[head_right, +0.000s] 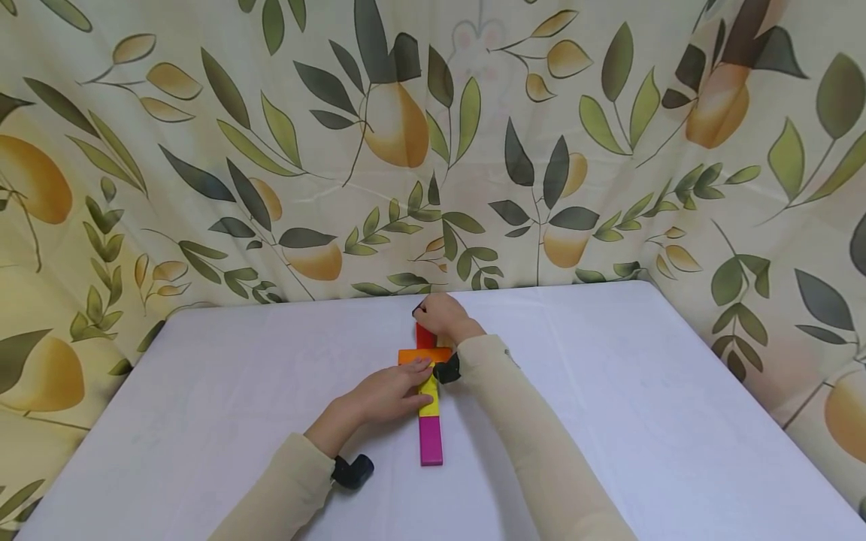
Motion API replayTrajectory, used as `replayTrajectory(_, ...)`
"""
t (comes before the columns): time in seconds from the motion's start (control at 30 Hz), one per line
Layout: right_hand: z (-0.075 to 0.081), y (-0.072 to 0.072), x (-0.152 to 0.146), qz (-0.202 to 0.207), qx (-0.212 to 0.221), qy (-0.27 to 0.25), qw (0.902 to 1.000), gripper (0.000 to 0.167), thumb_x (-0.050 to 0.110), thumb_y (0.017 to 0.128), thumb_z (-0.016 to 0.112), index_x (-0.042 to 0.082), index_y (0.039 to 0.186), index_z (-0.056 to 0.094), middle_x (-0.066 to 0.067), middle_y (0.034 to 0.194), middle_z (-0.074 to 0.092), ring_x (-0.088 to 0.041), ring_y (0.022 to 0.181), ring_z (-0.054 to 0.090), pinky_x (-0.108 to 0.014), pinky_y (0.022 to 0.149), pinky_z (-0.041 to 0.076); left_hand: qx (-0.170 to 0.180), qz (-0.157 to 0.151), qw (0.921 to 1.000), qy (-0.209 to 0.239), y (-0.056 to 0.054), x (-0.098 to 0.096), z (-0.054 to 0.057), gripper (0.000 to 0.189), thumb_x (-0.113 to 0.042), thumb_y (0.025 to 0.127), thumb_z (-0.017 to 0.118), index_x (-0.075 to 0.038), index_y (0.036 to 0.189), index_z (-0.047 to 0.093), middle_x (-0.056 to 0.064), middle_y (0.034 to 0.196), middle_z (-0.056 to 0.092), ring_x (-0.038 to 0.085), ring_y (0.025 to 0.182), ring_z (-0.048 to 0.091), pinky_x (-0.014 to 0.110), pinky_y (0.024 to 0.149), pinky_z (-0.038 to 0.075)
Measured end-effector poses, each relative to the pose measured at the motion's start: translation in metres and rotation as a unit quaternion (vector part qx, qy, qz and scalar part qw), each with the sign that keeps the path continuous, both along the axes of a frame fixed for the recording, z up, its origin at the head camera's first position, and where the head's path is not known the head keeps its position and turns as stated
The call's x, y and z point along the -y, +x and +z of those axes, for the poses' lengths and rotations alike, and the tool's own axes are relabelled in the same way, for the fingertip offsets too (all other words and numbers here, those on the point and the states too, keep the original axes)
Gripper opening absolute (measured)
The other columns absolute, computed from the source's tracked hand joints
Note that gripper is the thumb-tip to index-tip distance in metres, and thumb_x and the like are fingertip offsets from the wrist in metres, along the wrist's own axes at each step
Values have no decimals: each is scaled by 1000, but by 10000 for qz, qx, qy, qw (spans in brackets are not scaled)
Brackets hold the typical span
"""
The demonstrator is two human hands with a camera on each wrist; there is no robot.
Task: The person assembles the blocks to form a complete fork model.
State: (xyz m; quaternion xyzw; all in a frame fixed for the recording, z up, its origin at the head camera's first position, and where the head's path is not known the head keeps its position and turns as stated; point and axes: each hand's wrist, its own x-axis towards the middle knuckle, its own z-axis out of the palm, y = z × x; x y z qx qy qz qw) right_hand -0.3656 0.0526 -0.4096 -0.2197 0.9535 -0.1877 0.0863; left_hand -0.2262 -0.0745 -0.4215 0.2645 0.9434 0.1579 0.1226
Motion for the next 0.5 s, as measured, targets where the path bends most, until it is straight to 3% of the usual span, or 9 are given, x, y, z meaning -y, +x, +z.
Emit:
replayTrajectory(0.3, 1, 0, 6, 156, 44, -90, 9998, 28, 19, 91, 48, 9, 71, 65, -2, 63, 51, -19, 65, 47, -26, 56, 38, -169, -32, 9998, -94, 1, -1, 1, 55, -39, 93, 52, -7, 136, 45, 2, 144, 36, 13, 133, 27, 31, 103, 30)
replayTrajectory(0.5, 2, 1, 10, 135, 39, -90, 9999, 28, 19, 91, 48, 9, 71, 64, -3, 63, 50, -19, 63, 46, -26, 54, 37, -255, -52, 9996, -112, 1, 0, 1, 54, -39, 92, 52, -6, 136, 45, 3, 143, 37, 14, 132, 29, 31, 102, 33)
